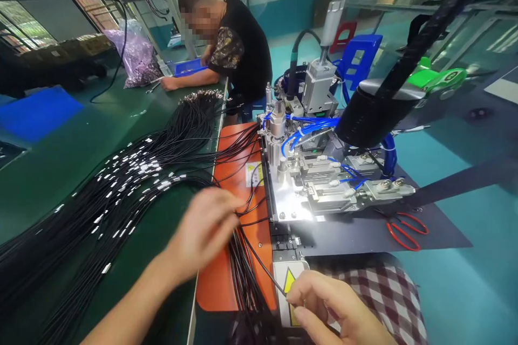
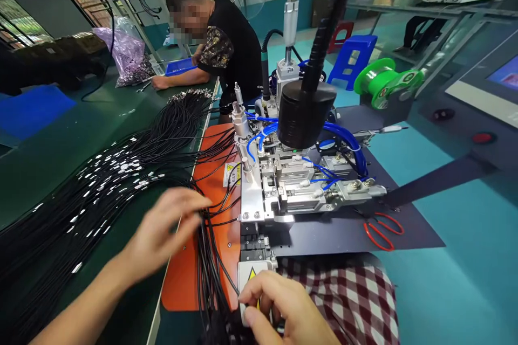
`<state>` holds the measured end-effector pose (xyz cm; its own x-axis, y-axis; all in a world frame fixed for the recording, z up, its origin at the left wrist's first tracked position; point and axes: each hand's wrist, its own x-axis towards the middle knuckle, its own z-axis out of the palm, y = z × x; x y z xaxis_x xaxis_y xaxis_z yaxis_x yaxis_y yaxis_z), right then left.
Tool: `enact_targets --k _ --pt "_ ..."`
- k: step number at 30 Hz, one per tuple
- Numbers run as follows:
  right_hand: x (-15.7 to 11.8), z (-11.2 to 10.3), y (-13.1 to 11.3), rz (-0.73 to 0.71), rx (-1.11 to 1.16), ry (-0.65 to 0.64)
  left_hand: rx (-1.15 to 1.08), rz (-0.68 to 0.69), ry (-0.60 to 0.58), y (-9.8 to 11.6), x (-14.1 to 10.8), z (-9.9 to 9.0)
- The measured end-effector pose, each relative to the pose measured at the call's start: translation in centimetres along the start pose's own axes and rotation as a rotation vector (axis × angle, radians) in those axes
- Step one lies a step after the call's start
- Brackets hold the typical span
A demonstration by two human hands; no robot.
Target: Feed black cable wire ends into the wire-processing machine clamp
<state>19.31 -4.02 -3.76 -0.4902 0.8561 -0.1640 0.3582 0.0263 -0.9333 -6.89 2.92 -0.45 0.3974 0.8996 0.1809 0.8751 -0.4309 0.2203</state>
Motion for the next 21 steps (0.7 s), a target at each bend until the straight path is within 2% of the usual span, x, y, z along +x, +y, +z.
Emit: enact_targets --k 1,2,5,7,10,13,17,21 --pt "0.0 -0.1 0.1 -0.007 0.024 0.018 -0.144 0.191 -0.187 2.3 -0.2 0.1" --pt "-0.1 -0.2 0.3 -0.007 0.043 0.049 -0.209 0.295 -0.335 4.2 -0.5 0.3" --pt "-0.4 -0.5 0.6 0.002 0.044 0.167 -0.199 0.308 -0.446 7.5 -1.4 1.4" --pt "-0.5 -0.6 0.8 -0.018 0.043 0.196 -0.156 0.272 -0.434 8.2 -1.8 2.2" --pt "-0.5 -0.4 0.9 -0.049 0.111 0.143 -0.141 0.267 -0.402 9.1 -1.8 2.8" --pt "-0.3 -0.3 1.1 -0.01 0.169 0.174 -0.253 0.224 -0.409 9.9 -1.4 3.0" --pt "-0.1 -1.1 1.4 0.142 0.244 0.256 -0.477 0.075 -0.383 10.1 -1.1 3.1" --pt "0.1 -1.7 1.3 0.127 0.274 0.284 -0.548 -0.015 -0.37 10.1 -0.7 3.3"
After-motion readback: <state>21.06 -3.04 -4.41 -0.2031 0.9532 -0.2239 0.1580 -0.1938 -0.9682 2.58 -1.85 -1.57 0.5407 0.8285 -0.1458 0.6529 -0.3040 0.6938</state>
